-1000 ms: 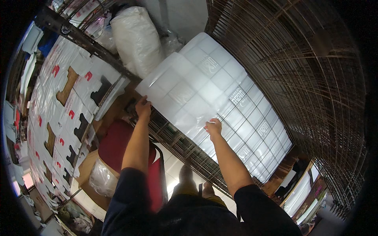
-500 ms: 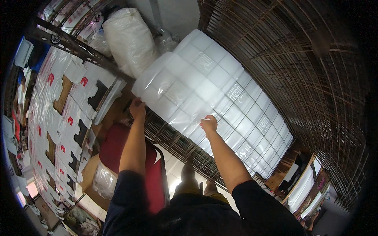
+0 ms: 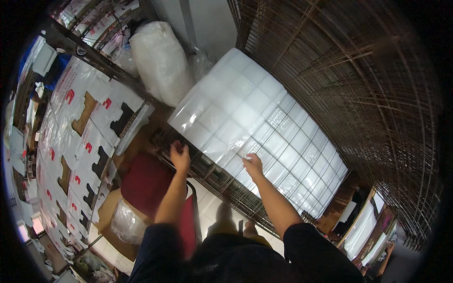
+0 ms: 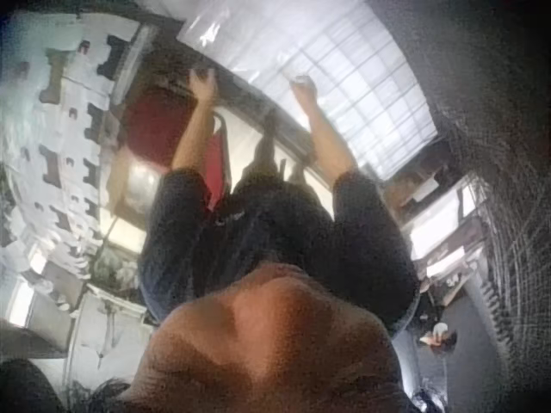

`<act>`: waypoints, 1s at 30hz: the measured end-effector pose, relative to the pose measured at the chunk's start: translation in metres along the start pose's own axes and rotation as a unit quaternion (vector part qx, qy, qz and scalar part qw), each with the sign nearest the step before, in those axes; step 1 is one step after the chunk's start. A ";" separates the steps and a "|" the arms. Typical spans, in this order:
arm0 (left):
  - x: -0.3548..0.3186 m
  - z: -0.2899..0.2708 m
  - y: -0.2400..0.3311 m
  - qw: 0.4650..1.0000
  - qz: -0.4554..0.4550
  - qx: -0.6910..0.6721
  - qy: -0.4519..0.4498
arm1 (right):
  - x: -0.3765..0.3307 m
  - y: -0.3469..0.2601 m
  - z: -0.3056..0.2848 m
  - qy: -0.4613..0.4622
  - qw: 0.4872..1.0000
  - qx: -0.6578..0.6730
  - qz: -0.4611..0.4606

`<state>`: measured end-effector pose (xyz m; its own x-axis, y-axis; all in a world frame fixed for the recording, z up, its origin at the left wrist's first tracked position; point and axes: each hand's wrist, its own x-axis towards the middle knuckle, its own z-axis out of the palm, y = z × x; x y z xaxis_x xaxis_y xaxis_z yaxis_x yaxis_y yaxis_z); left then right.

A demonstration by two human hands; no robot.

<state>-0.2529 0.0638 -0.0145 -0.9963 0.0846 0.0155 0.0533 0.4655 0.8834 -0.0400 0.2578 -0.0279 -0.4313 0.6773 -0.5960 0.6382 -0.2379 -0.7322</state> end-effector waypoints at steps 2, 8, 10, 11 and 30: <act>-0.037 -0.004 -0.021 0.998 0.029 0.016 -0.055 | -0.016 0.021 -0.029 -0.010 0.994 -0.087 -0.064; -0.145 -0.015 0.010 0.972 0.120 0.035 -0.196 | -0.090 0.073 -0.167 -0.033 0.950 -0.309 -0.011; -0.171 -0.020 0.004 0.950 0.093 0.042 -0.295 | -0.118 0.071 -0.209 -0.059 0.934 -0.345 0.076; -0.183 -0.026 0.027 0.944 0.076 0.059 -0.315 | -0.129 0.084 -0.227 -0.028 0.935 -0.345 0.072; -0.334 0.021 0.008 0.756 -0.020 0.170 -0.632 | -0.380 0.367 -0.402 0.327 0.942 0.046 0.057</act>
<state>0.0815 0.0576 -0.0225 -0.1497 0.7382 -0.6578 0.2535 0.6717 0.6961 0.6143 0.1932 0.0623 0.1418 0.9206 -0.3640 0.5849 -0.3745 -0.7194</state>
